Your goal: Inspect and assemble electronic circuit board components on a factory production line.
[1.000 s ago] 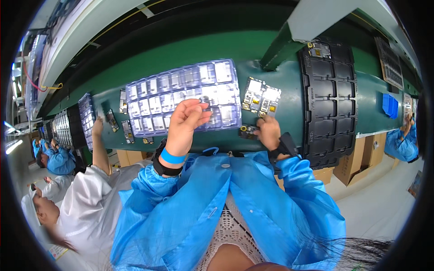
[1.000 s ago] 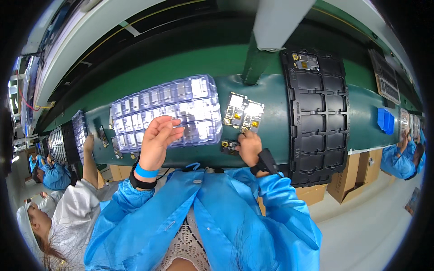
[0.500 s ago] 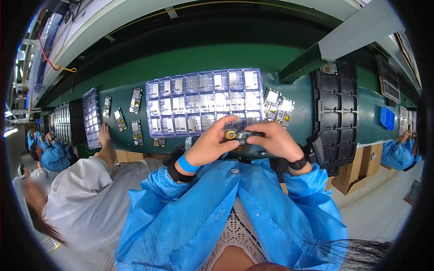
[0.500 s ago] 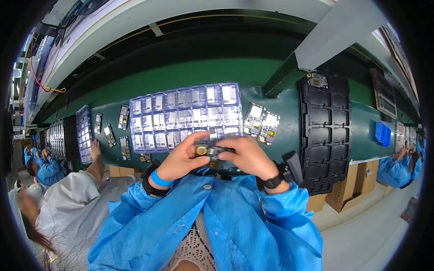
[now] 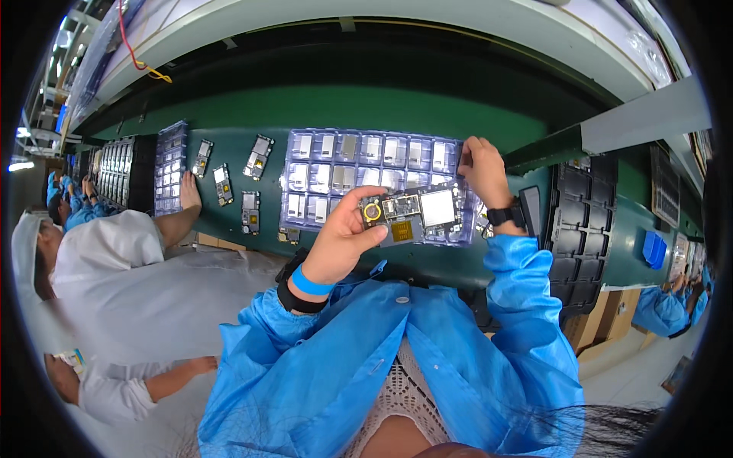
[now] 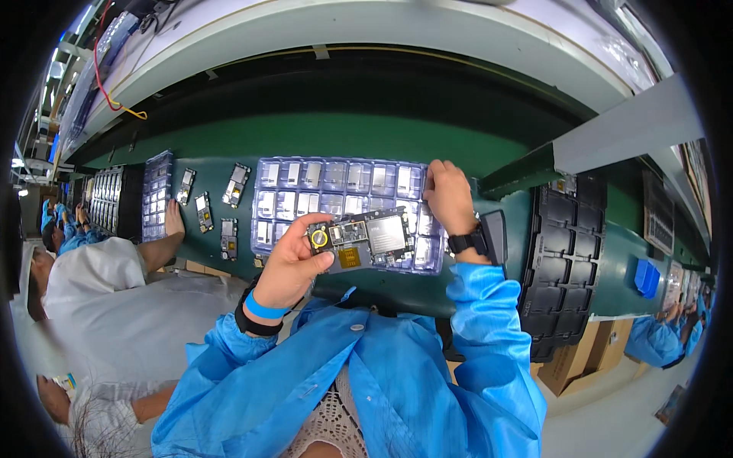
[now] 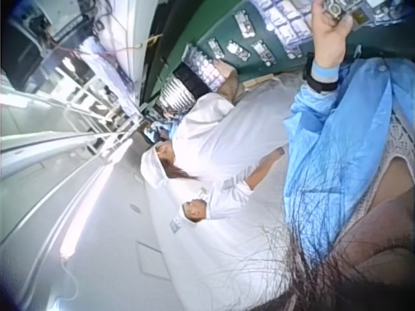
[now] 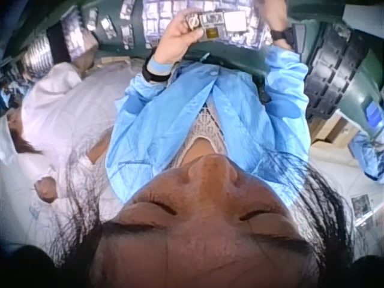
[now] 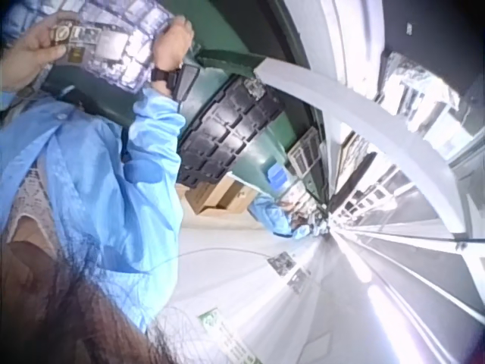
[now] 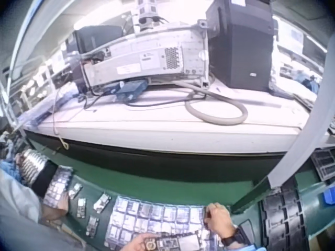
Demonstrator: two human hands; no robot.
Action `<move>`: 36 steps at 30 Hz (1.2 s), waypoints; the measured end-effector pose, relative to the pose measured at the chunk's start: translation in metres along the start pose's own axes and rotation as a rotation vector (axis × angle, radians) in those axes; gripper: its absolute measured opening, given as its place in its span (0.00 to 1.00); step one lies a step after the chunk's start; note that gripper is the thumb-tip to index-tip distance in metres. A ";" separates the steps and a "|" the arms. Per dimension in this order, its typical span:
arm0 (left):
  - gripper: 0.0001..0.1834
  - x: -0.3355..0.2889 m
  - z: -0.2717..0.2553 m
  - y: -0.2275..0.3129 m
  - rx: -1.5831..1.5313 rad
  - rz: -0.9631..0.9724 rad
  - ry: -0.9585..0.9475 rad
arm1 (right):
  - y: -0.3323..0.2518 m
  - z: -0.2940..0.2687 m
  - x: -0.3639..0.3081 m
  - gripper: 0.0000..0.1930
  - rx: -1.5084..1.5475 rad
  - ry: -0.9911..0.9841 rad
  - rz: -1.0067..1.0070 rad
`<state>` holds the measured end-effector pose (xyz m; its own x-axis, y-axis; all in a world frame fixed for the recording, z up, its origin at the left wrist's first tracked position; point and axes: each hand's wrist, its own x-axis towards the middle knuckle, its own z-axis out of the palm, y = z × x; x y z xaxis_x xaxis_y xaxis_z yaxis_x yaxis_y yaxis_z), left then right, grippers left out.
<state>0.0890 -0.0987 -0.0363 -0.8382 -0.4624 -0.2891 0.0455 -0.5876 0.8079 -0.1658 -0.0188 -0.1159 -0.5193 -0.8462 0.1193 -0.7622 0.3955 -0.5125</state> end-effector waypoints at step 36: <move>0.24 0.013 0.073 0.008 0.155 0.023 -0.072 | -0.097 -0.093 -0.086 0.05 1.036 0.086 0.397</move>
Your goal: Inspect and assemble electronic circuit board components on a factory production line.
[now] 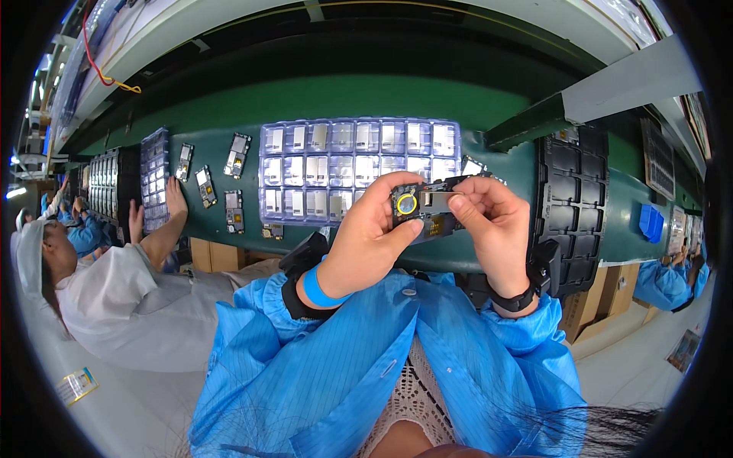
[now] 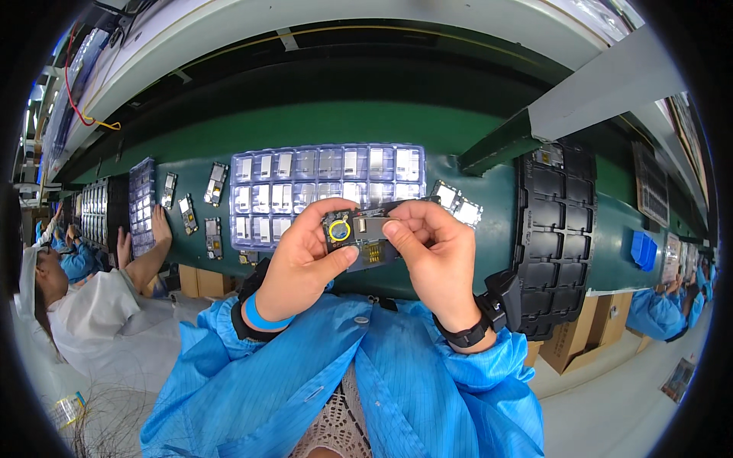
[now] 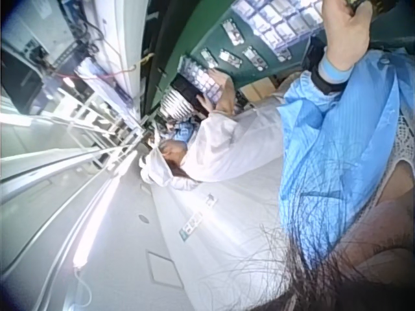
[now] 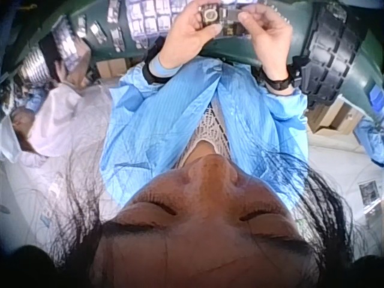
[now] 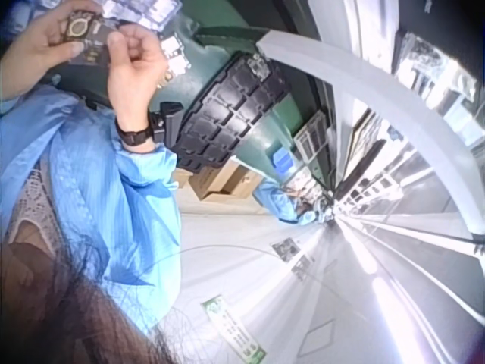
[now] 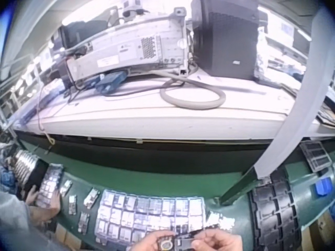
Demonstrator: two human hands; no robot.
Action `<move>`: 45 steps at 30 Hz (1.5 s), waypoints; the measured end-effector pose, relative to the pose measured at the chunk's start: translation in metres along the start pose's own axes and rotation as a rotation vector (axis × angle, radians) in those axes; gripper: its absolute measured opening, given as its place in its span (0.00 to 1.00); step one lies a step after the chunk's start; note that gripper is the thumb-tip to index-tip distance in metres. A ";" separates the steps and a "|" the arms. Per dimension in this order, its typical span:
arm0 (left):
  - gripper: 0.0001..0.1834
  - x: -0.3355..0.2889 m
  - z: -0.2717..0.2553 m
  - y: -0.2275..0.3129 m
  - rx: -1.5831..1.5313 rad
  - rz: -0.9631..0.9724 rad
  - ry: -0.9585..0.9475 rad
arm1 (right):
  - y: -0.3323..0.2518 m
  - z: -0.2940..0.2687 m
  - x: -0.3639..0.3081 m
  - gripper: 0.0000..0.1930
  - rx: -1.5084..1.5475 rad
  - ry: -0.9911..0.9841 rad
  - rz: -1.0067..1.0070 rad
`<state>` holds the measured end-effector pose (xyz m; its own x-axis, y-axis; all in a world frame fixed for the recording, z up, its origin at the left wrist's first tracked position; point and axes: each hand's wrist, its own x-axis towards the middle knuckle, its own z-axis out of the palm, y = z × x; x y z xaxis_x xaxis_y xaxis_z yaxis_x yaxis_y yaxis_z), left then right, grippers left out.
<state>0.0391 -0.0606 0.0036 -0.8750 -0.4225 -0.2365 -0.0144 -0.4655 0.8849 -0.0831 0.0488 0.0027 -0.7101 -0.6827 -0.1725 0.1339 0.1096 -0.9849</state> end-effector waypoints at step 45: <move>0.09 0.001 0.011 -0.014 0.200 0.193 0.094 | 0.008 -0.008 -0.010 0.21 -0.067 0.176 -0.194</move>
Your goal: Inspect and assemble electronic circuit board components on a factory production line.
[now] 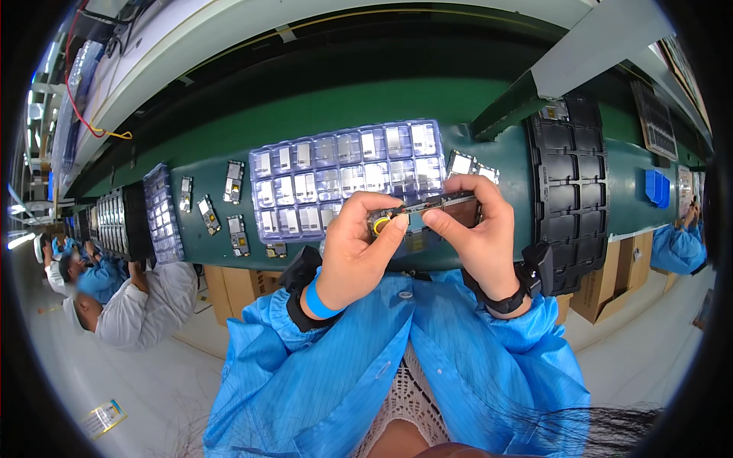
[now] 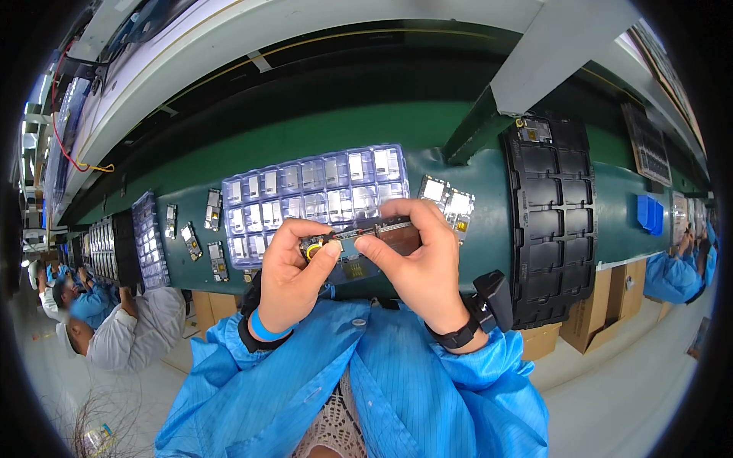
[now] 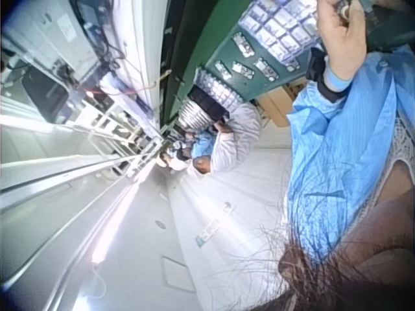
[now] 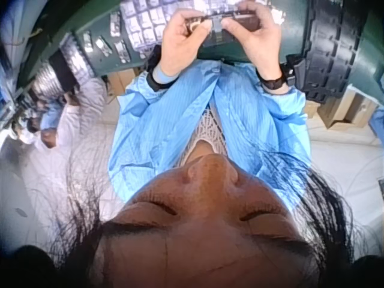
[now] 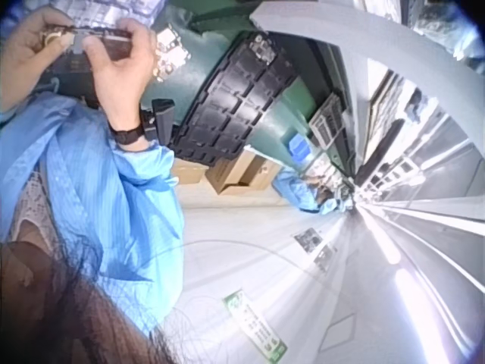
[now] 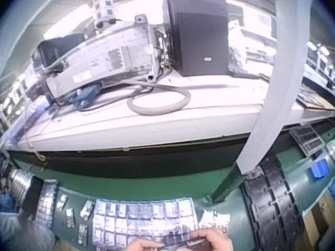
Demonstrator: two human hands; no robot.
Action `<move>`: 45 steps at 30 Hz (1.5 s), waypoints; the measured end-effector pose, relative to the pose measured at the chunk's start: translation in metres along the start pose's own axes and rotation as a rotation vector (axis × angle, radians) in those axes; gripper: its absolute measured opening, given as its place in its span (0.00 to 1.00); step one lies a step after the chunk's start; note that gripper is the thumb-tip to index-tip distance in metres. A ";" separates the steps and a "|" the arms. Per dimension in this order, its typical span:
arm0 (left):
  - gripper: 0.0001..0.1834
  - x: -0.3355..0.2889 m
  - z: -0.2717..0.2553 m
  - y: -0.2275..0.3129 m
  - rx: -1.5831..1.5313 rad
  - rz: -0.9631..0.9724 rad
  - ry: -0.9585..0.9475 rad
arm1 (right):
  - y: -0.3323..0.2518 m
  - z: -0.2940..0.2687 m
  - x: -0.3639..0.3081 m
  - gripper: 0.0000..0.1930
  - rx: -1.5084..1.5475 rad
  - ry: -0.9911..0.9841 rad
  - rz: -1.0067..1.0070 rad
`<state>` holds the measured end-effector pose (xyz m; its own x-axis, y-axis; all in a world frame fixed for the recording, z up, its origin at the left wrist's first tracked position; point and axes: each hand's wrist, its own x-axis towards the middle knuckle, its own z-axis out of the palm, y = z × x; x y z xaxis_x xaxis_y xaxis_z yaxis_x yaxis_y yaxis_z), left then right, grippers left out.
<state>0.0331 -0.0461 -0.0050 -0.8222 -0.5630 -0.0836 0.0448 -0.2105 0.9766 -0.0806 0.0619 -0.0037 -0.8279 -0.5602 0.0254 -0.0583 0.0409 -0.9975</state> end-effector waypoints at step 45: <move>0.18 0.056 0.070 -0.083 0.333 -0.397 -0.032 | 0.237 -0.340 0.167 0.16 -0.256 0.654 0.479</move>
<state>-0.0560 -0.0039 -0.0772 -0.7563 -0.4658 -0.4594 -0.4529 -0.1338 0.8814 -0.4222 0.2600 -0.2135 -0.9467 0.1528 -0.2836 0.3212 0.3814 -0.8668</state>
